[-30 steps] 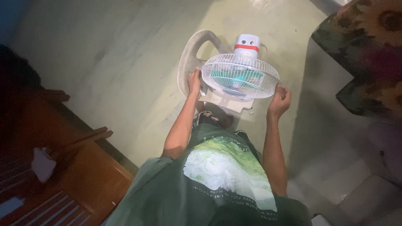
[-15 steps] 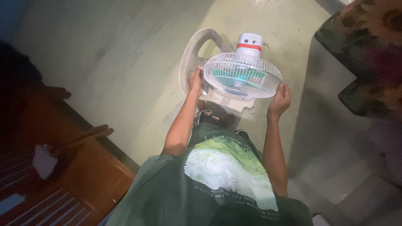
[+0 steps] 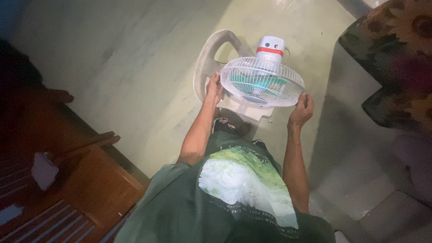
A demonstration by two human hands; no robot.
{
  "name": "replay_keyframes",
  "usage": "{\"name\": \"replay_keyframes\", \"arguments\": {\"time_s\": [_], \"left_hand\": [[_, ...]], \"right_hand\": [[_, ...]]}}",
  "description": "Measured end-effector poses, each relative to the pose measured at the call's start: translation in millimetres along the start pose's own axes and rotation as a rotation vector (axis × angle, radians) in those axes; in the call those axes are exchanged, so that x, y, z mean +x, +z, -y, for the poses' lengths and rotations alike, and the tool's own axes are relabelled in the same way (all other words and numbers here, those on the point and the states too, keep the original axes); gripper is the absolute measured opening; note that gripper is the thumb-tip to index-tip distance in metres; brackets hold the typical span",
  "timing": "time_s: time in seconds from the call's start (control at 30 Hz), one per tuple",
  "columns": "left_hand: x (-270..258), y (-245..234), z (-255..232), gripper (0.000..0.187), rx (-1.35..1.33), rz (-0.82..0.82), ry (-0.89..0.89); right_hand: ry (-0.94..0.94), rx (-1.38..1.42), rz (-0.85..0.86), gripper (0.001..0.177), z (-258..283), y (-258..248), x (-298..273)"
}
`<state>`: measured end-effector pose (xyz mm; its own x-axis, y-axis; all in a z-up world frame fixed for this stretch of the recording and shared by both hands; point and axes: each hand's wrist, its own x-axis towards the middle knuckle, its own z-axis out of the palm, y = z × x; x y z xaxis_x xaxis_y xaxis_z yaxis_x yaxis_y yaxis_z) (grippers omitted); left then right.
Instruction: The person reassembles a small electric fan by hand. They attach the fan blades to the motor hub, secure them with a nut, place the front grille over the blades, and then tighten the rear cap to complete the assembly.
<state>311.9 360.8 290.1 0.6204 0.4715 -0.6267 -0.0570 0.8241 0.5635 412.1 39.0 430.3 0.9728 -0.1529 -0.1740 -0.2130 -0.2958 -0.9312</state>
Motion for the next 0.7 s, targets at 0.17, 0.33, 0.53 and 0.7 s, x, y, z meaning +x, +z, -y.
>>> {"name": "replay_keyframes", "arguments": {"time_s": [0.17,0.33,0.53,0.7], "left_hand": [[3,4,5,0.03,-0.219,0.106,0.018],[7,7,2,0.034,-0.148,0.083,0.033],[-5,3,4,0.065,0.132,-0.039,0.153],[-22,2,-4,0.097,0.291,0.098,0.183]], "right_hand": [[-0.071,-0.058,0.004,0.045,-6,-1,-1],[0.047,0.064,0.023,0.051,-8,0,-1],[0.02,0.146,0.094,0.052,-27,-10,6],[0.219,0.451,0.043,0.047,-56,-26,20]]}}
